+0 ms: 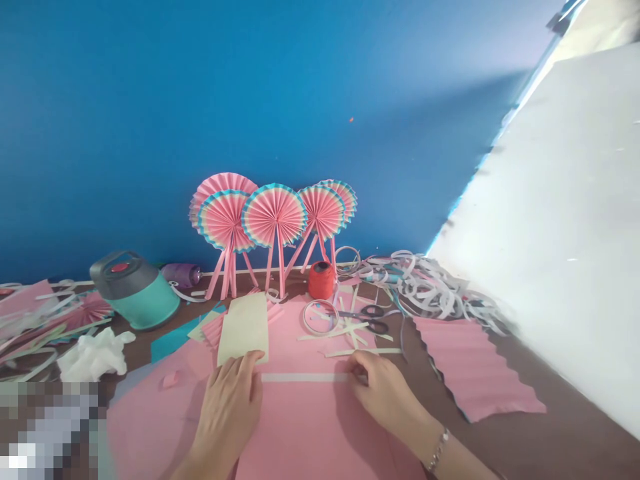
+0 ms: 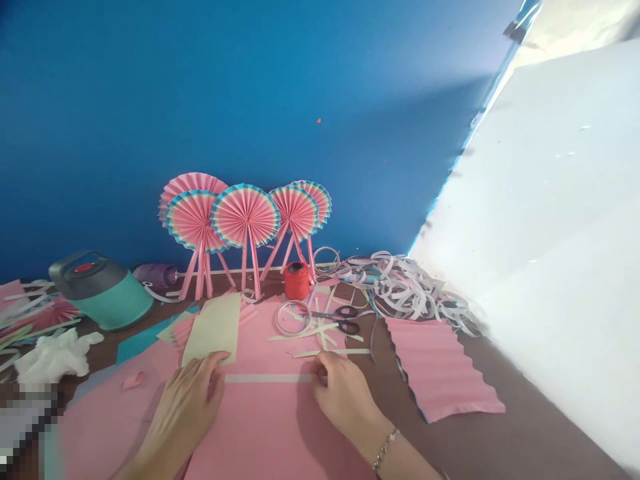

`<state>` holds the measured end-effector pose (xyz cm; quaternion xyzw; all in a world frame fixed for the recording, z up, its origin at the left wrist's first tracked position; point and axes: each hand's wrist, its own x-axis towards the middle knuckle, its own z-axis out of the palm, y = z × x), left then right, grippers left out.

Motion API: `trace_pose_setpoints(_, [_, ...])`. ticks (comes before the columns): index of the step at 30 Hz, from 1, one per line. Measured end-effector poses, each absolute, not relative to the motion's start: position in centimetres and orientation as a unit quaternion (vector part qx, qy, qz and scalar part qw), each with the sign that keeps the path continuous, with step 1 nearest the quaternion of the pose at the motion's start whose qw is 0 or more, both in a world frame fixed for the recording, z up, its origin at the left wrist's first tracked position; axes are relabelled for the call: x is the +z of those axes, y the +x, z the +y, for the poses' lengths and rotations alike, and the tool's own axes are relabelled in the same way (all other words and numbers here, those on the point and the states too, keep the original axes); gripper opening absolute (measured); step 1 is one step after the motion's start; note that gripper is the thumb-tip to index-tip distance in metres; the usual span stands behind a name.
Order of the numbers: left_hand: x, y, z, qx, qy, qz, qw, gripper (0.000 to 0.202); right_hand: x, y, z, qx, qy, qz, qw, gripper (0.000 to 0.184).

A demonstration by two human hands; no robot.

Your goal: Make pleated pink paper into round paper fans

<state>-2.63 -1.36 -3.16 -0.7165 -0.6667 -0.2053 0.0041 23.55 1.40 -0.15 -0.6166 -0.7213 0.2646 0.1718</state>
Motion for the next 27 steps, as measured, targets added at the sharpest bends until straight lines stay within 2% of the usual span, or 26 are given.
trace_pose_setpoints(20, [-2.9,-2.2,-1.7,-0.143,-0.747,-0.649,0.034,0.036,0.5,23.8,0.8,0.179,-0.660,-0.725,0.087,0.018])
trace_pose_setpoints(27, [-1.9,-2.5,-1.6,-0.137,-0.725,-0.675,0.024,0.029,0.9,24.5,1.0,0.164,-0.680,-0.713,0.057,0.016])
